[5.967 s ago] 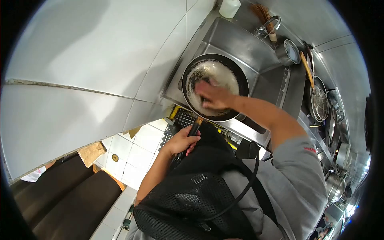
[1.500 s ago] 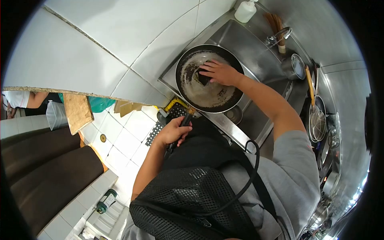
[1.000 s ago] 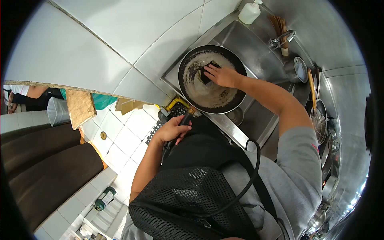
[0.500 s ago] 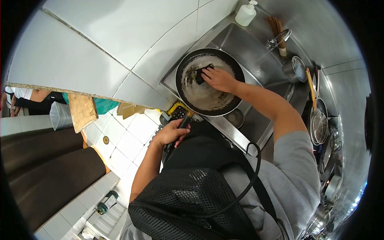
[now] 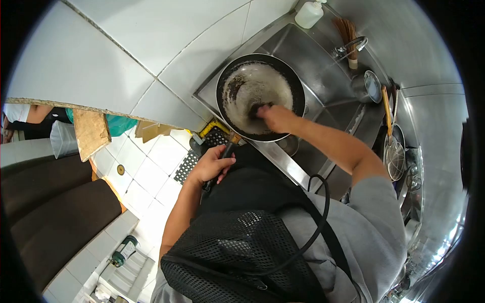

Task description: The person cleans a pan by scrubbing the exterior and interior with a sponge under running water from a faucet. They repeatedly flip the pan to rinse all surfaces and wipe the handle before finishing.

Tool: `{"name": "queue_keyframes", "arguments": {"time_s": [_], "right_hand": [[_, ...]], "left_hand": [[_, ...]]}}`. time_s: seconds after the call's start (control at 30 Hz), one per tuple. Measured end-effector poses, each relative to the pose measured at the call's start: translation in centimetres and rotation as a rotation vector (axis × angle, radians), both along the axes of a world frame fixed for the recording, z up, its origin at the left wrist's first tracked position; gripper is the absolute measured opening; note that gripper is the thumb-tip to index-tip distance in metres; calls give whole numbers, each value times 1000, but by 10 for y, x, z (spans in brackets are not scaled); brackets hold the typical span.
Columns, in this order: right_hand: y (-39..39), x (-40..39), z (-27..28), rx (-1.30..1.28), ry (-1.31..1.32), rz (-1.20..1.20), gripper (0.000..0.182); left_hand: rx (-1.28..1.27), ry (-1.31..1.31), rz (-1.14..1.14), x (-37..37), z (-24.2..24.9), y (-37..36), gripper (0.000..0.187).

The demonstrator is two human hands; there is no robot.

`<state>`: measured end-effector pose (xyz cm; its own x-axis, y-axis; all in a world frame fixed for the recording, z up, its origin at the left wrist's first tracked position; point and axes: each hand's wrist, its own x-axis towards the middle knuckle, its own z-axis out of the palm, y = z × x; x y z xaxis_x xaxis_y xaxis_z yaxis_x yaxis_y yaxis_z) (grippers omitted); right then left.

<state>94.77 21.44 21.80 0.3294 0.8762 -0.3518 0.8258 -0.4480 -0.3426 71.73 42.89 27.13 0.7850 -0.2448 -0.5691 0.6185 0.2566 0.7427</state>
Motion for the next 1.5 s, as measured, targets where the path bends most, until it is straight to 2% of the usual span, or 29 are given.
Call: {"name": "queue_keyframes", "arguments": {"time_s": [0.03, 0.1, 0.17, 0.2, 0.27, 0.3, 0.37, 0.4, 0.43, 0.5, 0.53, 0.6, 0.63, 0.7, 0.73, 0.8, 0.83, 0.87, 0.9, 1.0, 1.07, 1.1, 1.17, 1.2, 1.27, 1.3, 1.37, 1.4, 1.5], "right_hand": [[6, -15, 10, 123, 169, 24, 34], [7, -18, 14, 95, 242, 7, 34], [-9, 13, -1, 228, 308, 337, 36], [-13, 32, 13, 130, 72, 456, 38], [-41, 88, 0, 130, -326, 509, 38], [-38, 86, 1, 130, -332, 507, 38], [-25, 56, 1, -15, -132, 140, 32], [-10, 25, 7, -27, 35, 48, 26], [2, -6, 20, 118, 95, 58, 23], [12, -20, 19, 135, 192, 71, 26], [10, -12, 18, 136, 195, 75, 26], [-11, 34, 13, 264, 42, 327, 32], [-30, 71, -11, 5, -126, 256, 35], [-47, 93, -17, 203, -322, 288, 29], [-38, 79, -10, 203, -325, 286, 29], [-1, 21, 11, -140, -109, -96, 24], [8, 8, 7, -94, -34, -84, 25], [13, -12, 13, 107, 73, -164, 26], [8, -19, -9, 368, 276, -145, 25], [-10, -6, 2, 393, 254, -68, 26], [-24, 35, 17, -59, -105, 8, 29], [-31, 56, 14, -170, -173, -62, 32], [-35, 66, 23, -10, -125, -210, 29], [-33, 64, 22, -4, -122, -214, 29], [-28, 58, 13, 17, 22, -391, 36], [-30, 53, 9, 35, 7, -414, 36], [-39, 43, -3, 345, -209, -258, 50], [-43, 47, -7, 345, -215, -291, 50], [-65, 61, -15, 113, -299, -292, 65]], "left_hand": [[0, 5, -3, 2, 0, -2, 11], [1, 6, -5, 5, 0, -5, 11], [-13, 17, 17, 2, 0, -5, 12], [-12, 23, 12, -1, -2, -5, 12], [-22, 0, 17, -2, -8, -5, 13], [-20, -6, 16, 1, -8, -4, 13], [-2, -18, -8, 2, -6, -5, 13], [0, -22, -11, 5, -1, -6, 13], [7, -4, -24, 10, 7, -8, 13], [9, 15, -20, 15, 8, -10, 13], [43, -10, -33, 16, 3, -9, 13], [83, -32, -59, 14, -1, -10, 13], [75, -19, -52, 14, 0, -11, 14], [68, -15, -47, 19, 0, -10, 14], [30, -18, -50, 18, 0, -9, 14], [-3, -26, -71, 23, 3, -8, 14], [13, -11, -77, 25, 7, -11, 14], [28, 8, -81, 25, 9, -13, 14], [30, 6, -84, 25, 8, -13, 14], [112, -30, -117, 29, 1, -8, 14], [50, 2, -101, 30, -1, -7, 16], [58, 5, -120, 31, 1, -7, 16], [43, 36, -108, 36, 5, -3, 18], [76, 47, -131, 38, 5, 0, 20], [100, 54, -146, 42, 9, 2, 20], [114, 60, -160, 48, 9, 4, 21], [36, 56, -205, 67, 2, 7, 25], [34, 48, -215, 80, -2, 7, 25], [-19, 42, -288, 125, -2, -6, 25]]}}
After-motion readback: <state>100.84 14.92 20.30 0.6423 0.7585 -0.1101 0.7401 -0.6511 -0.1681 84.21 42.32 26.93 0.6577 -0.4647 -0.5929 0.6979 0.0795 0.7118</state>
